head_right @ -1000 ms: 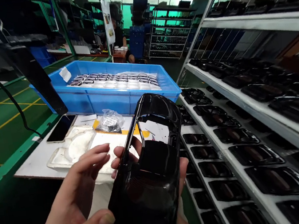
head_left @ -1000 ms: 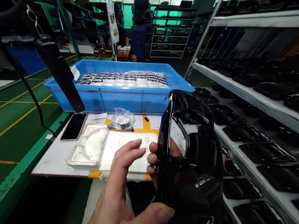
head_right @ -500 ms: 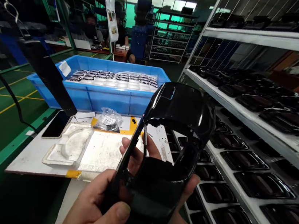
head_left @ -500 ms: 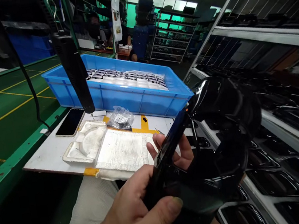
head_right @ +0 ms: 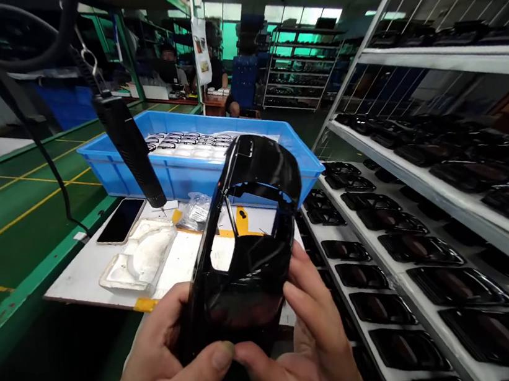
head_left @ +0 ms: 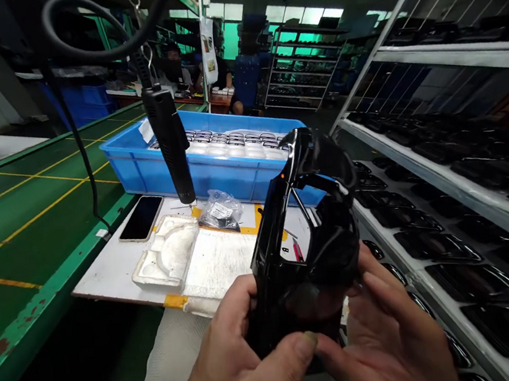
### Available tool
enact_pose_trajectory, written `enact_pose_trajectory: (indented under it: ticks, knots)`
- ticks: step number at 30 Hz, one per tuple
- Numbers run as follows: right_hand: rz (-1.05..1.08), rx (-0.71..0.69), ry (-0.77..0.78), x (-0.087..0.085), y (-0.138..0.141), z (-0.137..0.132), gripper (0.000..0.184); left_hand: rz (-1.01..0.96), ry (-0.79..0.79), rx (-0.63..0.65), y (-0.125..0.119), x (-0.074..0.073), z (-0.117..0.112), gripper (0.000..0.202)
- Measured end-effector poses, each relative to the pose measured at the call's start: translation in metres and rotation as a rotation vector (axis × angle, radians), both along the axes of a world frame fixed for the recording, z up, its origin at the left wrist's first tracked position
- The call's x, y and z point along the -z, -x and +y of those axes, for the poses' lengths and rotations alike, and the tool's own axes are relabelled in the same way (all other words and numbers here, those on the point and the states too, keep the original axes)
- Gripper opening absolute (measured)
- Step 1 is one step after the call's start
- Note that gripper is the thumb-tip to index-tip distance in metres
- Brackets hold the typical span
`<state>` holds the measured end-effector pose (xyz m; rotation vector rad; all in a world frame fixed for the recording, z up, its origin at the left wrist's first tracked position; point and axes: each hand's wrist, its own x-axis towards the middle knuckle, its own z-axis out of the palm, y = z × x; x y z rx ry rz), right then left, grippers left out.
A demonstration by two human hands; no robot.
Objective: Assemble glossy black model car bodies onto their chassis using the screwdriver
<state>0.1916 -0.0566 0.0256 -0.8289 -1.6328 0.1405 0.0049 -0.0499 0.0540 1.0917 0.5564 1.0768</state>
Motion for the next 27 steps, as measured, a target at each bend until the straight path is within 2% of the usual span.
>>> enact_pose_trajectory:
  ticks: [3,6,11,13,15,16,19,20,22,24,26,27]
  knots:
    - [0.009,-0.065,-0.008,-0.002,-0.003,0.005,0.088,-0.052,-0.1,0.04,0.0,0.004,0.001,0.036]
    - [0.004,-0.076,-0.047,0.003,-0.002,0.009,0.085,-0.019,-0.199,0.017,0.001,0.009,0.0,0.045]
    - [-0.122,0.11,-0.014,0.005,0.005,0.007,0.084,0.115,-0.177,-0.109,0.003,0.012,-0.003,0.039]
    - [-0.215,0.198,-0.047,-0.003,0.007,0.005,0.085,0.143,-0.206,-0.165,0.003,0.011,-0.004,0.041]
    - [-0.315,0.293,-0.144,-0.015,0.007,0.004,0.086,0.167,-0.249,-0.219,0.002,0.011,-0.005,0.044]
    - [-0.358,0.336,-0.21,-0.021,0.007,0.004,0.08,0.182,-0.264,-0.24,0.001,0.012,-0.006,0.045]
    - [-0.455,0.408,-0.393,-0.034,0.005,0.006,0.045,0.215,-0.343,-0.289,-0.002,0.024,-0.007,0.047]
    - [-0.47,0.414,-0.436,-0.036,0.006,0.007,0.039,0.22,-0.388,-0.308,-0.003,0.03,-0.007,0.049]
    - [-0.48,0.41,-0.479,-0.039,0.006,0.01,0.036,0.228,-0.473,-0.366,-0.006,0.044,-0.007,0.06]
    - [-0.48,0.392,-0.492,-0.039,0.007,0.01,0.035,0.246,-0.482,-0.41,-0.007,0.056,-0.007,0.065]
    - [-0.512,0.366,-0.499,-0.038,0.007,0.007,0.039,0.245,-0.44,-0.428,-0.007,0.061,-0.007,0.063]
    - [-0.51,0.355,-0.452,-0.037,0.007,0.005,0.042,0.239,-0.413,-0.422,-0.006,0.06,-0.007,0.062]
